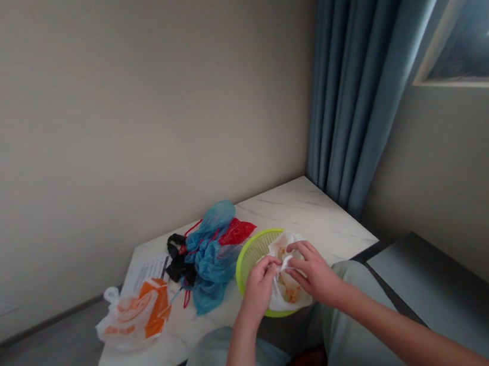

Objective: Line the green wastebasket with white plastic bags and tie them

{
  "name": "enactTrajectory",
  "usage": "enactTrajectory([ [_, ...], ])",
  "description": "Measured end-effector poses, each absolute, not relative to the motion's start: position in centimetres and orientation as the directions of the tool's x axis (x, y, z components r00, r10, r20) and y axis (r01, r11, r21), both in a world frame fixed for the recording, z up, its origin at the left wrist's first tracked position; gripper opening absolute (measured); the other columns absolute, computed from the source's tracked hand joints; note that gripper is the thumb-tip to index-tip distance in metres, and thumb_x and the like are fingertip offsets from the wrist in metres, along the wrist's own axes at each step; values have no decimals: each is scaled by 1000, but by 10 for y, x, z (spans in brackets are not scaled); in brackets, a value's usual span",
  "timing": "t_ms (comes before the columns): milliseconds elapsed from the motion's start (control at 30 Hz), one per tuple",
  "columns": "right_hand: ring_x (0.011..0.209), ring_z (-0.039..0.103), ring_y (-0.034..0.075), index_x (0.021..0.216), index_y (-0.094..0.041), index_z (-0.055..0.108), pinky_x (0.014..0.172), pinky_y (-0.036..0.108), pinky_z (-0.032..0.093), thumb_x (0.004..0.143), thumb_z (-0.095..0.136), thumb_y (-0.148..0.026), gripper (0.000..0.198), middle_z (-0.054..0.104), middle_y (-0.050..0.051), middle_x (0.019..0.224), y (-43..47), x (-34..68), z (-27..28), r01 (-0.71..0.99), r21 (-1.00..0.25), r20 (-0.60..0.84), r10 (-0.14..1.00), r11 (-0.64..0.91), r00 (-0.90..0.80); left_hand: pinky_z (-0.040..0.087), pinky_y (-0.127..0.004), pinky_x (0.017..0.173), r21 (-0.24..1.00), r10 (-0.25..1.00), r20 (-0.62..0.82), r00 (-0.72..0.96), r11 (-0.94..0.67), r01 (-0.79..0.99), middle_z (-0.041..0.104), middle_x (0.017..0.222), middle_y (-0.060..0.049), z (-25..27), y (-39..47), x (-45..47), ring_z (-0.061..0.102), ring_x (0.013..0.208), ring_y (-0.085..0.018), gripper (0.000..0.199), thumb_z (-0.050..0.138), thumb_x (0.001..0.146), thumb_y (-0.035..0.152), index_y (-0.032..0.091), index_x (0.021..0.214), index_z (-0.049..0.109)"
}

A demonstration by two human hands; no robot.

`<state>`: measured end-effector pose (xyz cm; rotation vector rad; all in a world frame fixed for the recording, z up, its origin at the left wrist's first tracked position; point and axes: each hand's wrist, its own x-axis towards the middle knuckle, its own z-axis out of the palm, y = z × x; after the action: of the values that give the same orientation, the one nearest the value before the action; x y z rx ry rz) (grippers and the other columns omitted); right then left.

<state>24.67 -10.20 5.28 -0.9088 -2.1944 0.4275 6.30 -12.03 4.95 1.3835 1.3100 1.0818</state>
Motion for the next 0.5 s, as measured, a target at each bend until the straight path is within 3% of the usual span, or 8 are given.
enactTrajectory([
  [100,114,47,28,85,-22,65,96,48,45,93,57,-20,11,53,12,121,-104,254,54,494,-529,499,723,691,-477,48,-31,72,969,997,56,-53,-42,245,68,82,-4,44,-119,58,62,76,-20,24,50,89,35,19,91,67],
  [267,109,47,28,81,-20,63,94,48,45,94,52,-18,17,52,12,114,-101,288,45,576,-534,496,781,619,-380,51,-34,78,938,909,175,-378,-37,344,71,92,-7,24,-112,19,67,82,-22,26,50,89,40,19,96,65],
  [500,94,54,25,78,-21,63,85,43,48,96,51,-27,23,56,10,98,-99,312,26,580,-640,428,861,504,-275,52,-34,68,965,861,111,-496,27,262,70,81,-6,2,-109,9,67,70,-22,29,56,84,41,18,100,62],
])
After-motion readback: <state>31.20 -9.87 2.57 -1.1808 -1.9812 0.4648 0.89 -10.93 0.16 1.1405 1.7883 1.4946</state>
